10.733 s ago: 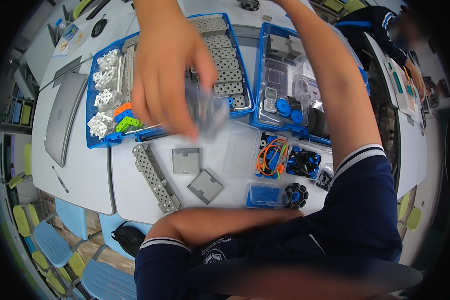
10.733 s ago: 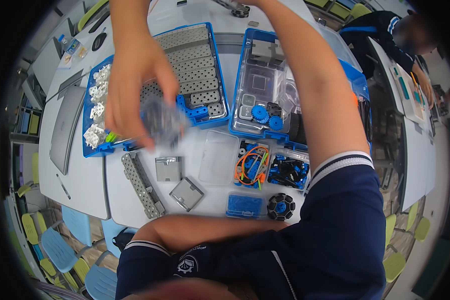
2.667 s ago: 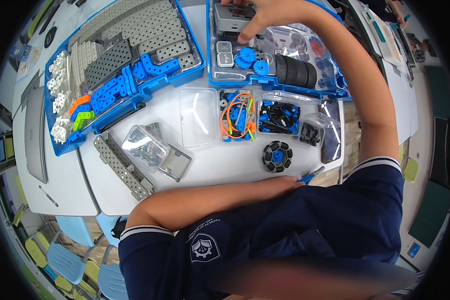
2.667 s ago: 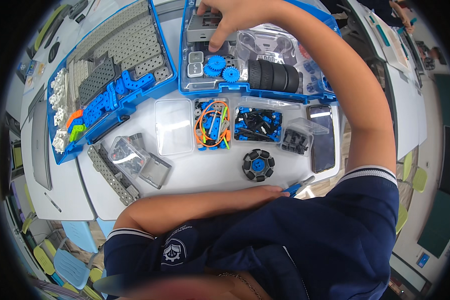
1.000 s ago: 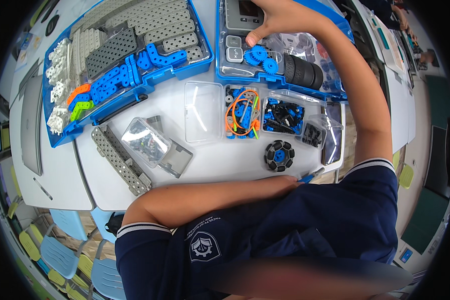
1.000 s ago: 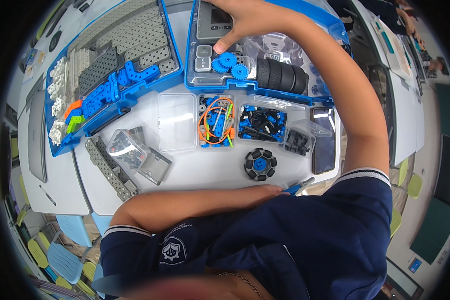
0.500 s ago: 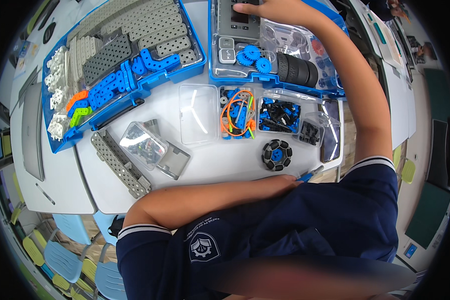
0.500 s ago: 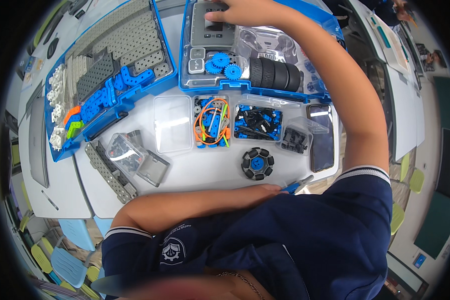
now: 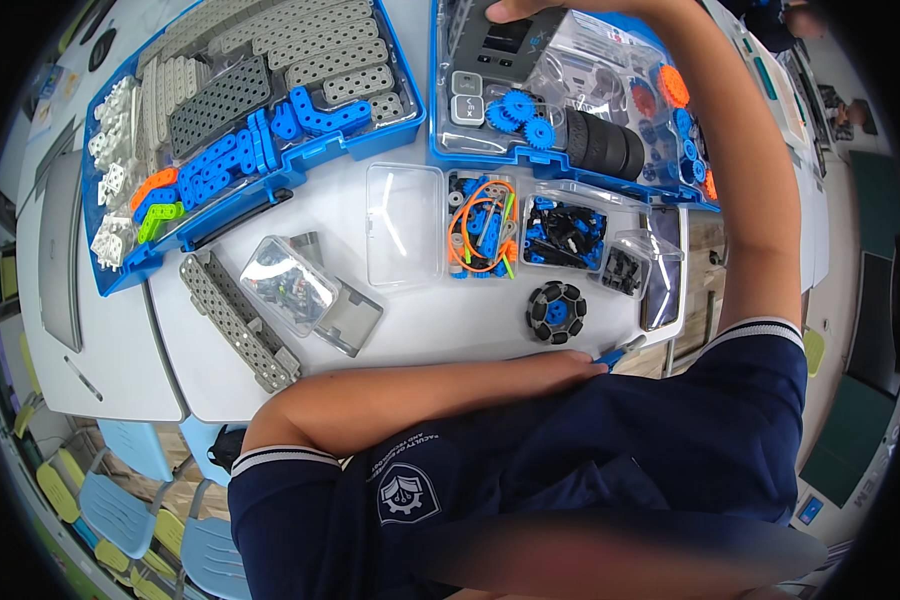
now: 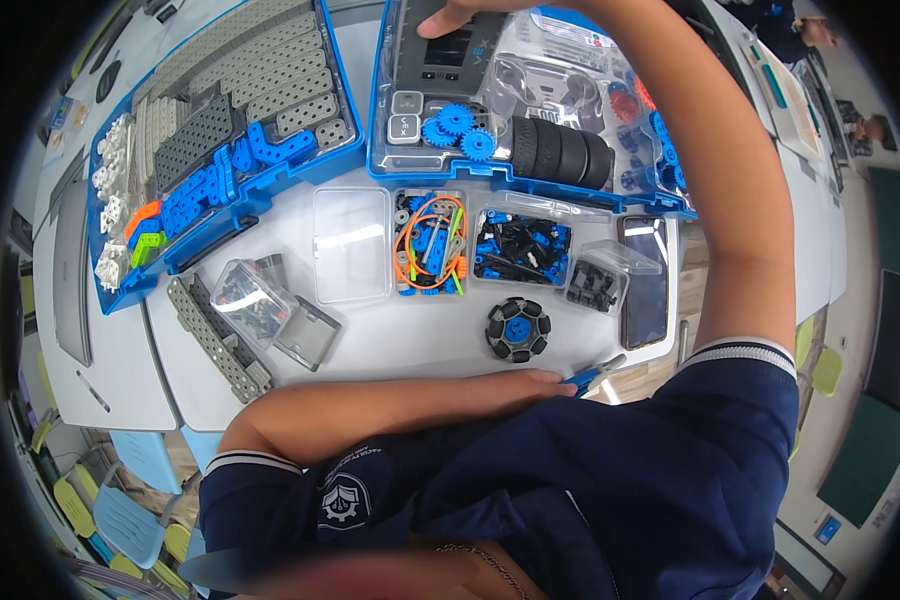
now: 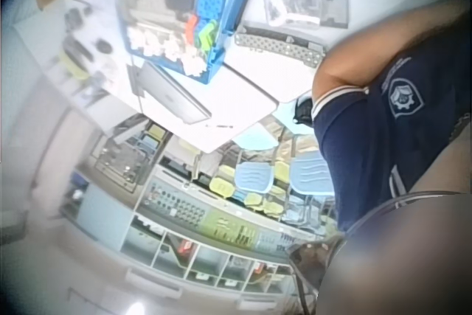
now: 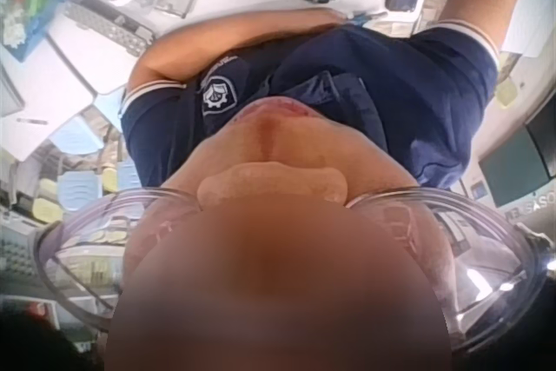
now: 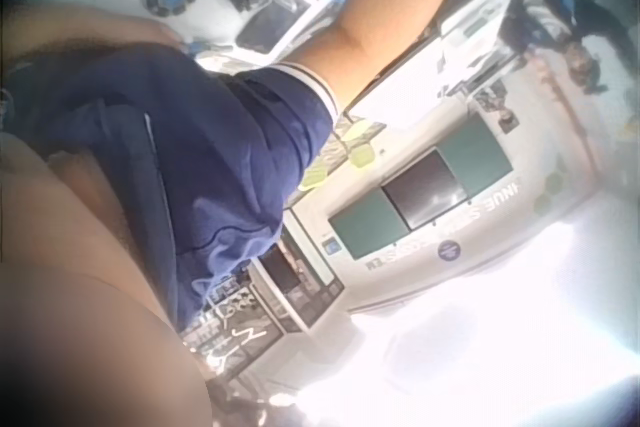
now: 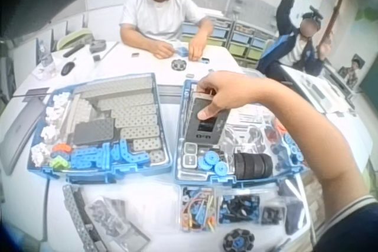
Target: The person organizes and handles various components from a robotics kit, including a grey control unit, blue connectors, and grey beams. They place items into a blue storage case and on the table, then pick up and examine pieces before setting them down again.
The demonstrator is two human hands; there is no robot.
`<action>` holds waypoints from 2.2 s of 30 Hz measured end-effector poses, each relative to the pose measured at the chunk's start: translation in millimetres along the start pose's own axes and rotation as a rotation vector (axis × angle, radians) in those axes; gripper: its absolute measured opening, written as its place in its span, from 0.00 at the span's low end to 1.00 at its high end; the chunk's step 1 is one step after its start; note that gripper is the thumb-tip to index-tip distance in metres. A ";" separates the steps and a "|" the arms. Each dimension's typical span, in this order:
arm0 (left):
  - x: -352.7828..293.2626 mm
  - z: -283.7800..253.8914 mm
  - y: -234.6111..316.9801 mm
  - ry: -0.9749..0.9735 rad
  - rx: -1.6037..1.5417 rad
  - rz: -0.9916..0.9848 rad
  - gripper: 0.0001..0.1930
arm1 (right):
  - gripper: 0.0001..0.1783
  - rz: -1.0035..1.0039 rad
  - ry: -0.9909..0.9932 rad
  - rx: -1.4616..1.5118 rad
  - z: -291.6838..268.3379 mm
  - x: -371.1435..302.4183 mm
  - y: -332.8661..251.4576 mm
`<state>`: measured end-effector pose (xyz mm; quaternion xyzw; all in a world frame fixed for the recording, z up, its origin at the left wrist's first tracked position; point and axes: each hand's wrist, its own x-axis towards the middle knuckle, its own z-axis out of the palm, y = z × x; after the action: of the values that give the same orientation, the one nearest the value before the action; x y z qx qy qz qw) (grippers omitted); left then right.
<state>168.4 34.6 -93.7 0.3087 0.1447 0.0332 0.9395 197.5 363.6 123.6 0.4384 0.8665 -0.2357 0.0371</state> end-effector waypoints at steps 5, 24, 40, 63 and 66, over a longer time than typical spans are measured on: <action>-6.8 7.1 9.9 0.032 -0.085 -0.014 0.22 | 0.21 0.027 0.215 0.473 -26.5 -23.0 23.3; -3.8 4.2 7.6 0.031 0.010 -0.105 0.18 | 0.21 0.030 0.460 1.491 60.9 -74.2 79.4; -12.7 10.2 19.2 0.055 0.010 -0.066 0.20 | 0.16 0.326 0.447 1.040 78.0 -33.5 57.3; -10.8 8.2 12.3 0.044 0.050 -0.056 0.23 | 0.55 -0.305 0.027 -0.368 27.9 -8.2 19.0; -12.0 9.0 12.6 0.039 0.015 -0.062 0.22 | 0.56 -0.221 -0.116 -0.486 23.8 1.9 -7.6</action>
<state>159.9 37.9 -76.4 0.3103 0.1726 0.0088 0.9348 187.1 350.7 104.9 0.3054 0.9366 -0.0480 0.1648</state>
